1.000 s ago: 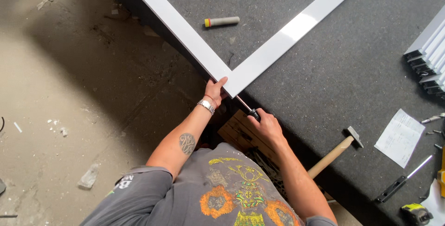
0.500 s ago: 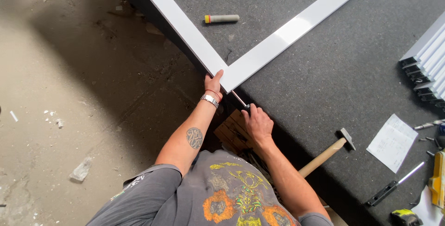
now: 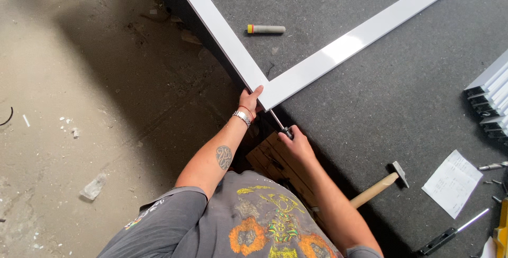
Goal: The person picks up a screw from the floor, aligns two white frame pieces on a workbench, and uses a screwdriver to secure them at a corner.
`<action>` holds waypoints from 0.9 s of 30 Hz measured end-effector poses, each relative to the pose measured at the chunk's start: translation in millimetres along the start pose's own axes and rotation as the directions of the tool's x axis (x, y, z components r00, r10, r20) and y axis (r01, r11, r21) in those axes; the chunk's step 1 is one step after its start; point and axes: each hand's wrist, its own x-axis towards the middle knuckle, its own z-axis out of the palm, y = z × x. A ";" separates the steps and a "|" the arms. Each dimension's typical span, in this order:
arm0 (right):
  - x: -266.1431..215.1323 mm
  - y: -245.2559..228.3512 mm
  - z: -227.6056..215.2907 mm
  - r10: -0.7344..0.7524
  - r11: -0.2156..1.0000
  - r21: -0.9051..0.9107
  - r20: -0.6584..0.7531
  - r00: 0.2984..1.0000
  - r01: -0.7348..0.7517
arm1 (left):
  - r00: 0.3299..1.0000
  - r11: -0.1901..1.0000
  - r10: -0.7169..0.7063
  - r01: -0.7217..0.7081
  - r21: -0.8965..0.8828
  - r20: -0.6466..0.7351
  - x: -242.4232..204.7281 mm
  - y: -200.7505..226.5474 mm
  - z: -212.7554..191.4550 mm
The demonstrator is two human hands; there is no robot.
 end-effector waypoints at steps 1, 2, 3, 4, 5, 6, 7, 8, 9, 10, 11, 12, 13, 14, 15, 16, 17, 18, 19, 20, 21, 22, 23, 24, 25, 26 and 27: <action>-2.8 -0.2 7.5 -0.069 0.913 -0.408 -0.220 0.973 -0.028 | 1.000 1.000 -0.002 0.002 -0.004 0.019 7.6 -6.2 -1.8; -8.2 -1.5 13.1 -0.071 0.912 -0.409 -0.220 0.973 -0.026 | 1.000 1.000 0.000 0.000 -0.005 0.019 3.3 -4.9 0.8; -14.9 -2.4 19.8 -0.215 0.818 -0.575 -0.321 0.923 -0.009 | 1.000 1.000 0.005 -0.005 0.006 0.008 -2.5 -3.9 1.1; -21.3 -3.2 26.5 -0.369 0.696 -0.718 -0.385 0.846 -0.023 | 1.000 1.000 0.011 -0.011 0.017 -0.003 -8.0 -2.9 1.5; -17.8 -4.0 23.8 -0.363 0.696 -0.717 -0.382 0.850 -0.025 | 1.000 1.000 0.005 -0.005 0.019 -0.007 -8.0 -4.6 -0.6; -14.2 -4.9 20.8 -0.156 0.807 -0.586 -0.325 0.933 -0.069 | 1.000 1.000 0.003 -0.003 0.025 -0.010 -8.0 -6.2 -2.4; -6.5 -8.7 14.8 0.040 0.885 -0.443 -0.232 0.972 -0.142 | 1.000 1.000 0.008 -0.008 0.028 -0.007 -3.6 -3.8 0.8; 2.9 -10.1 -0.9 0.038 0.886 -0.442 -0.234 0.972 -0.141 | 1.000 1.000 0.010 -0.009 0.029 -0.005 2.5 -4.4 1.9; 5.8 -6.7 -15.3 0.179 0.984 -0.026 0.033 0.983 -0.178 | 1.000 1.000 0.005 -0.005 0.031 -0.002 1.9 -11.8 -0.4; 8.6 -3.6 -29.5 0.181 0.876 0.376 0.327 0.927 -0.303 | 1.000 0.999 0.001 -0.001 0.032 0.002 1.1 -18.9 -2.8; -5.0 0.8 -33.5 0.177 0.877 0.377 0.322 0.930 -0.297 | 1.000 1.000 0.005 -0.005 0.031 0.008 -35.4 -4.0 11.6; -18.9 4.6 -37.4 0.173 0.861 0.418 0.295 0.940 -0.290 | 0.999 0.989 -0.034 0.034 0.141 -0.002 -72.3 11.4 25.5; -24.3 2.4 -44.4 0.156 0.852 0.451 0.267 0.951 -0.266 | 0.998 0.969 -0.053 0.055 0.240 -0.016 -103.2 33.1 42.0; -1.0 0.1 -51.2 0.137 0.862 0.443 0.262 0.955 -0.245 | 0.999 0.973 -0.032 0.034 0.229 -0.011 -90.3 52.6 57.2; -6.7 20.8 -49.7 0.035 0.907 0.403 0.219 0.975 -0.123 | 0.998 0.926 -0.062 0.052 0.374 0.013 -101.7 45.1 58.7; -12.5 42.6 -48.8 -0.071 0.935 0.355 0.183 0.981 0.001 | 0.995 0.858 -0.097 0.064 0.510 0.037 -112.1 36.9 60.9; -15.2 55.3 -47.6 -0.061 0.936 0.353 0.181 0.981 -0.007 | 0.994 0.858 -0.106 0.072 0.509 0.038 -105.6 23.7 54.0; -19.8 67.1 -47.3 -0.058 0.996 0.067 0.073 0.996 0.053 | 0.983 0.887 -0.176 0.137 0.441 0.049 -101.1 11.2 47.8; -10.9 66.8 -47.5 -0.114 0.968 -0.230 -0.033 0.993 0.103 | 0.973 0.912 -0.219 0.178 0.370 0.069 -86.0 13.9 44.4; -20.9 42.7 -43.4 -0.131 0.965 -0.232 -0.037 0.991 0.119 | 0.977 0.916 -0.202 0.161 0.368 0.075 -76.5 15.4 41.7; -37.2 25.3 -36.8 0.011 0.915 -0.399 -0.139 0.990 -0.066 | 0.972 0.917 -0.219 0.176 0.359 0.085 -71.8 9.4 35.4; -52.8 8.5 -30.7 0.131 0.809 -0.530 -0.263 0.956 -0.257 | 0.967 0.917 -0.237 0.190 0.349 0.096 -66.4 3.0 29.6; -53.9 12.0 -24.8 0.131 0.812 -0.523 -0.266 0.955 -0.257 | 0.967 0.916 -0.236 0.187 0.356 0.099 -77.3 16.1 33.5; -54.1 15.9 -18.9 -0.111 0.787 -0.599 -0.371 0.922 -0.146 | 0.965 0.919 -0.233 0.178 0.352 0.118 -87.6 28.7 37.4; -57.4 24.2 -15.0 -0.344 0.727 -0.685 -0.437 0.831 -0.059 | 0.962 0.922 -0.238 0.181 0.342 0.132 -100.9 34.4 41.1; -46.1 39.4 -21.3 -0.337 0.727 -0.684 -0.436 0.834 -0.064 | 0.961 0.920 -0.245 0.188 0.343 0.131 -99.9 29.5 41.8; -32.9 49.9 -22.7 -0.264 0.767 -0.641 -0.380 0.887 -0.046 | 0.958 0.925 -0.247 0.187 0.331 0.148 -98.3 31.2 37.3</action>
